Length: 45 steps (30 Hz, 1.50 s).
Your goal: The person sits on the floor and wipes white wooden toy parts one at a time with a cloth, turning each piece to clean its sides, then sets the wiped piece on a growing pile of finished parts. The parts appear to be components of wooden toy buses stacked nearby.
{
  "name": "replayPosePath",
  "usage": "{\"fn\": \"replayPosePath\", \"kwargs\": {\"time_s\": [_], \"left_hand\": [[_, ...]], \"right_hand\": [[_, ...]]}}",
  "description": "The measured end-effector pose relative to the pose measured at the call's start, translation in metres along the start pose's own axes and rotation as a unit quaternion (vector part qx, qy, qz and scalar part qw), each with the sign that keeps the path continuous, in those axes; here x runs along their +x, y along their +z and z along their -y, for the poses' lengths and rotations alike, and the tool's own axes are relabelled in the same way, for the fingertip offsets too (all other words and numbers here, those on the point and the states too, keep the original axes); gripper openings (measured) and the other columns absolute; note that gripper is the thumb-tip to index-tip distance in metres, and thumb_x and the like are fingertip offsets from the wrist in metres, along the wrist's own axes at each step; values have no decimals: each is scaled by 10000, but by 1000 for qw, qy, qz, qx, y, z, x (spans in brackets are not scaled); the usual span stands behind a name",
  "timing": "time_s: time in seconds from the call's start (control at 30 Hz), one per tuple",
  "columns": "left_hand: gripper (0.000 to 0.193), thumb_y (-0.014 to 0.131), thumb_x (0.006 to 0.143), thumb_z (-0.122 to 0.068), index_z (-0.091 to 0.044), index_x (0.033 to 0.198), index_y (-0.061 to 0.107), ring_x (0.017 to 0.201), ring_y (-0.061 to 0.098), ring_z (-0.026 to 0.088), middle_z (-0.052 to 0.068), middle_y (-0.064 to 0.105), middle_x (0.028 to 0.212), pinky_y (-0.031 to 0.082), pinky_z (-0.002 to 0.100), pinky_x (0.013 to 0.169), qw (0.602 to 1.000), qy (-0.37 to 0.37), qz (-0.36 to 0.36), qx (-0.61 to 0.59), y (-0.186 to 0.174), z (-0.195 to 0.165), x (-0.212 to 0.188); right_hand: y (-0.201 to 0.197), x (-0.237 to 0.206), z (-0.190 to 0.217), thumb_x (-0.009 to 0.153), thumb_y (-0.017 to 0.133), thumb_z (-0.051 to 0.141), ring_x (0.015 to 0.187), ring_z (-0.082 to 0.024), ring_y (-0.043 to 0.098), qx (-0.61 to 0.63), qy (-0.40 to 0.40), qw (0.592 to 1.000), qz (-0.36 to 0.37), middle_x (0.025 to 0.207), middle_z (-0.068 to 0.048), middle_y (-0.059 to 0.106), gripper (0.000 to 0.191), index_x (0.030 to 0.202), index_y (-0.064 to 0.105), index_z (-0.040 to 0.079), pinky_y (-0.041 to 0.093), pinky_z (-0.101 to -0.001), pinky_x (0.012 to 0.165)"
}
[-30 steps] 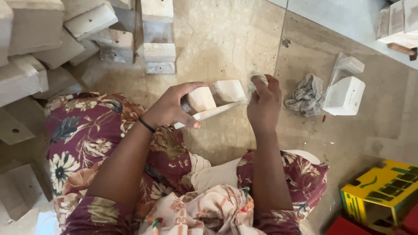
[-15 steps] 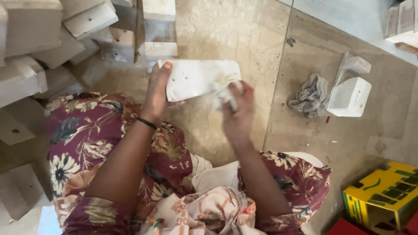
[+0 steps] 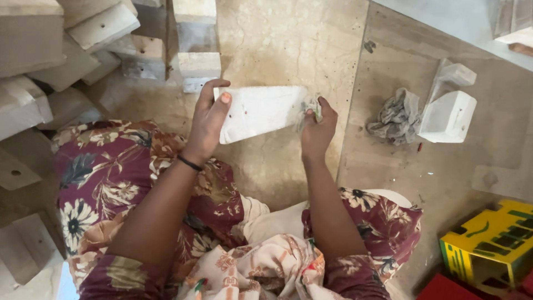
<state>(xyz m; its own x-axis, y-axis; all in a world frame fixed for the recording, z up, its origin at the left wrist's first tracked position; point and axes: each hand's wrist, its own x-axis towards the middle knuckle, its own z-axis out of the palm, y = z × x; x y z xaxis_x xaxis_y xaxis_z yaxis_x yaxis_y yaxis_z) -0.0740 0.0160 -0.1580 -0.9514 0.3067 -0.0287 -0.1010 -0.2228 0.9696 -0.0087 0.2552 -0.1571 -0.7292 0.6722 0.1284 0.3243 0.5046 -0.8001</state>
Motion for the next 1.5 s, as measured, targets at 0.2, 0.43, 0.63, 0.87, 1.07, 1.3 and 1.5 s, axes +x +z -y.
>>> {"fn": "replayPosePath", "kwargs": {"time_s": [0.2, 0.43, 0.63, 0.87, 1.07, 1.3, 1.5], "left_hand": [[425, 591, 1072, -317, -31, 1373, 500, 974, 503, 112, 32, 559, 1092, 449, 279, 857, 997, -16, 26, -68, 7, -1, -3], [479, 585, 1060, -373, -40, 1385, 476, 1069, 553, 120, 28, 589, 1147, 475, 273, 941, 997, 13, 62, -33, 2, -3, -3], [509, 604, 1074, -384, -30, 1420, 489, 1153, 523, 137, 56, 562, 1220, 442, 292, 1023, 996, 37, 74, -12, -4, -4, 2], [523, 617, 1046, -375, -50, 1429, 472, 1119, 545, 131, 53, 583, 1199, 465, 287, 985, 996, 25, 78, -28, 1, -2, -1], [476, 587, 1064, -362, -50, 1408, 486, 1073, 539, 115, 38, 575, 1159, 466, 280, 949, 997, 10, 64, -36, -1, 2, 1], [391, 541, 1056, -410, -88, 1278, 538, 880, 593, 199, 83, 626, 1048, 467, 393, 714, 982, -120, -47, -138, 2, 2, 9], [437, 525, 1077, -428, -41, 1279, 532, 1077, 552, 109, 35, 583, 1163, 471, 297, 953, 994, 65, -46, -78, 0, 9, 6]], "right_hand": [[-10, -64, 45, 984, 630, 31, 1350, -399, 508, -5, -325, 943, 69, 1442, -235, 475, 384, 1362, 564, 33, 436, -478, 1142], [11, -48, 28, 977, 690, 127, 1271, -439, 501, -164, -323, 930, 64, 1417, -270, 486, 434, 1387, 575, 40, 409, -531, 1084], [-8, 6, -2, 934, 679, 71, 1189, -336, 620, -45, -40, 998, -23, 1273, -187, 608, 402, 1329, 636, 16, 487, -416, 1051], [-8, -74, 54, 881, 677, 25, 1301, -424, 520, -105, -413, 900, 85, 1397, -266, 500, 448, 1320, 605, 73, 428, -515, 1104], [8, -43, 26, 880, 648, -11, 1272, -452, 515, -138, -251, 954, 88, 1366, -292, 503, 492, 1365, 604, 57, 431, -496, 1071], [-17, -3, 6, 952, 670, 17, 1164, -357, 606, -60, -111, 992, 1, 1260, -196, 577, 361, 1312, 638, 30, 501, -435, 1011], [-5, -71, 63, 867, 665, -20, 1185, -425, 555, -83, -453, 880, 118, 1297, -257, 558, 413, 1266, 648, 84, 471, -506, 1007]]}}
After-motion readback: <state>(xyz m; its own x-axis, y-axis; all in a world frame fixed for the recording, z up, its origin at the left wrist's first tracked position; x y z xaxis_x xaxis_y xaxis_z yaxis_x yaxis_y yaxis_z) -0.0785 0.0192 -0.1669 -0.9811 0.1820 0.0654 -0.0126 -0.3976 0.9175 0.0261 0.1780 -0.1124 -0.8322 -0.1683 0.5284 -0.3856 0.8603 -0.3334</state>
